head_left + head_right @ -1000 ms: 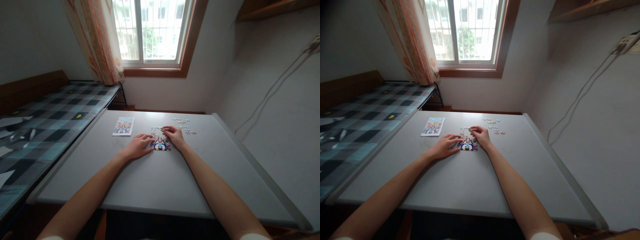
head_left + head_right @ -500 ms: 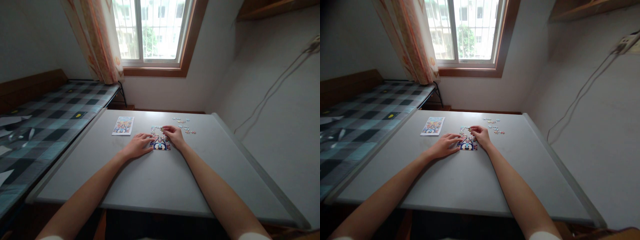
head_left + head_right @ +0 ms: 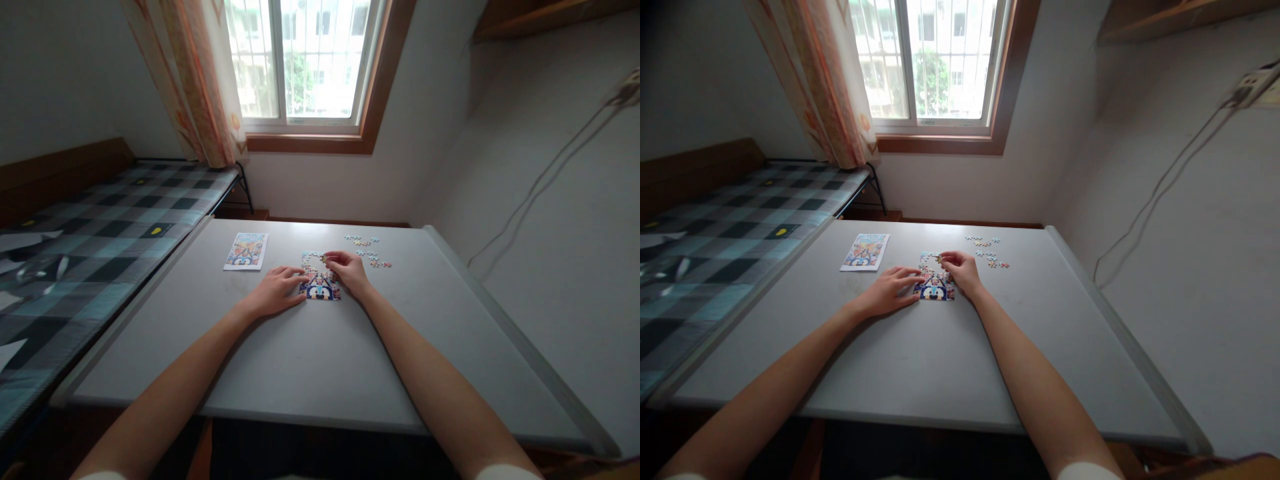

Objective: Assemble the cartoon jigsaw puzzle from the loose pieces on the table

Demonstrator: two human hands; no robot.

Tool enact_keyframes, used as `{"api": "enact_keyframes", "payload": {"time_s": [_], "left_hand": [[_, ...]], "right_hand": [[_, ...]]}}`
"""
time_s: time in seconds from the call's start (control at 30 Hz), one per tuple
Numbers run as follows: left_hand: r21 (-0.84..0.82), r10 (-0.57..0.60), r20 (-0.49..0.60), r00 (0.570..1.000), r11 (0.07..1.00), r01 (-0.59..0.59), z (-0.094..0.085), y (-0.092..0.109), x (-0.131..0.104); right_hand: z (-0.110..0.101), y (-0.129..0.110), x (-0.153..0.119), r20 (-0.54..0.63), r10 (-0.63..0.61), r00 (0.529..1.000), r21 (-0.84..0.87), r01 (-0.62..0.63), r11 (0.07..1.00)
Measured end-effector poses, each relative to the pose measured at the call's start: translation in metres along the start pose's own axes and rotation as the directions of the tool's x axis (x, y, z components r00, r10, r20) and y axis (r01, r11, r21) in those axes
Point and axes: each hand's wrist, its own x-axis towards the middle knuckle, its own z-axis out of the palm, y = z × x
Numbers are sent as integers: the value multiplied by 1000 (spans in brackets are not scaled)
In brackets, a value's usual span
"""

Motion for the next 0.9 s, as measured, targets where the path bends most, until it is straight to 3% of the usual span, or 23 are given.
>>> {"api": "enact_keyframes", "payload": {"time_s": [0.9], "left_hand": [[9,5,2,1000,1000,-5,0,0,0]], "right_hand": [[-2,3,1,-4,-9,1000,-81,9,997]]}}
